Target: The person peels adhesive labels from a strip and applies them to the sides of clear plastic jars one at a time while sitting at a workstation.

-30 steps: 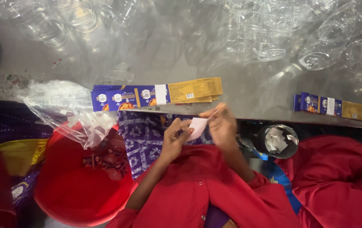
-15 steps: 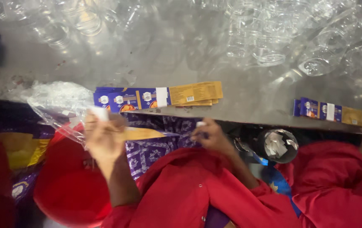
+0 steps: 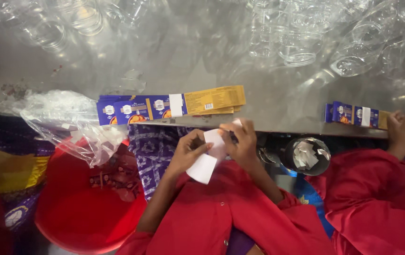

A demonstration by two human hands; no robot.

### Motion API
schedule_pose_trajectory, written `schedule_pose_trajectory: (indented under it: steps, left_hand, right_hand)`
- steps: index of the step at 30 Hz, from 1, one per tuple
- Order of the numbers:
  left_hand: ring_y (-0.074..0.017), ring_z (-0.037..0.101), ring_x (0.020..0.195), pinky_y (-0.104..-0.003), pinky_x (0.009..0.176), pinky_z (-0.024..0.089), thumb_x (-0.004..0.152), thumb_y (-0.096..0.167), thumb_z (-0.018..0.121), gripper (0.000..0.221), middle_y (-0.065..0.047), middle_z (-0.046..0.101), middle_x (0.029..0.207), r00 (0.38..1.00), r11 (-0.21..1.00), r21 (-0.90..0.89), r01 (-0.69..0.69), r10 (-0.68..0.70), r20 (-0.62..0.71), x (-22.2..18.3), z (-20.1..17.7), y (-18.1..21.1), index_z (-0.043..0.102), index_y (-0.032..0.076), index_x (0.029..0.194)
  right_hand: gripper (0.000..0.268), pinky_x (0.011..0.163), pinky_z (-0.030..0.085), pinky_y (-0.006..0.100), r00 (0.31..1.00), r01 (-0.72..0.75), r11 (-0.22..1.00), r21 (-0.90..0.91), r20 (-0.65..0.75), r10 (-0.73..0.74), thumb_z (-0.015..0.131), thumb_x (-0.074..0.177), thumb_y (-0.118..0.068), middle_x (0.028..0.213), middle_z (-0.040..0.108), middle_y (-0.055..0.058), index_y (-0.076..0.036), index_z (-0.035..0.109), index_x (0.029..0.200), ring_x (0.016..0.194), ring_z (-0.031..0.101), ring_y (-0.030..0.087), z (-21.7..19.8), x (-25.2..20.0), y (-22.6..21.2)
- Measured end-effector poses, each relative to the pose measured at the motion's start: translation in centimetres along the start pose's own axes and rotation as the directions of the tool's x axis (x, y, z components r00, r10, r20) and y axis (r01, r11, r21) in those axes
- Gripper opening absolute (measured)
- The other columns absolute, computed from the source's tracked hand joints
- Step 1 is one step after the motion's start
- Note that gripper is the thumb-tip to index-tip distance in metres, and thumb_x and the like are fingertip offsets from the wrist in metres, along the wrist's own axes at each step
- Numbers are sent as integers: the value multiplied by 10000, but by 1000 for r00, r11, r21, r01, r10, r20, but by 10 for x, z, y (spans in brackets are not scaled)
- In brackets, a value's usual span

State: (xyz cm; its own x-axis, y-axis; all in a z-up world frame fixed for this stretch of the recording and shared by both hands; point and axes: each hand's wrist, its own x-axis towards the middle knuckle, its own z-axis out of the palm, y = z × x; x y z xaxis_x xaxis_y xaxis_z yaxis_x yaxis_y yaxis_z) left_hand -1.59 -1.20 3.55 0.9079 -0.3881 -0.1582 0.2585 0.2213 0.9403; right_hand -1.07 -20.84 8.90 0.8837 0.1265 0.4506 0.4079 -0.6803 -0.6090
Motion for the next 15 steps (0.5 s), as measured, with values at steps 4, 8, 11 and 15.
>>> schedule_pose_trajectory:
  steps: [4,8,11,15]
  left_hand:
    - [-72,628,716,-241,615,507,933,32,747,111,-37,655,825,987,965,240,-106,131,-90,4,8,11,650,14,984]
    - [-95,652,771,-238,656,538,885,-5,745,168,-58,649,922,956,895,360,-262,292,-31,-1,13,18,719,24,1048]
    - [-99,628,737,-242,621,511,870,12,778,186,-53,638,877,965,912,349,-213,253,-72,-4,18,21,762,49,1052]
    - [-83,543,693,-245,607,432,890,34,799,174,-19,602,796,942,885,371,-282,328,-67,-1,30,13,784,52,1062]
  right_hand:
    - [268,999,495,502,952,304,934,-188,22,-306,732,888,-94,1133,686,141,-36,691,1146,1088,671,365,-2,9,-22]
    - [255,1064,526,479,969,229,971,75,73,-234,724,942,-57,1185,696,133,-8,680,1189,1136,687,318,-3,7,-19]
    - [231,979,573,416,980,160,972,173,88,-177,732,939,-58,1148,721,131,-11,684,1160,1084,697,329,-2,-3,-7]
    - [164,896,605,371,997,-22,957,289,79,-1,636,1015,-112,1132,747,142,-5,677,1133,1041,742,294,2,-26,9]
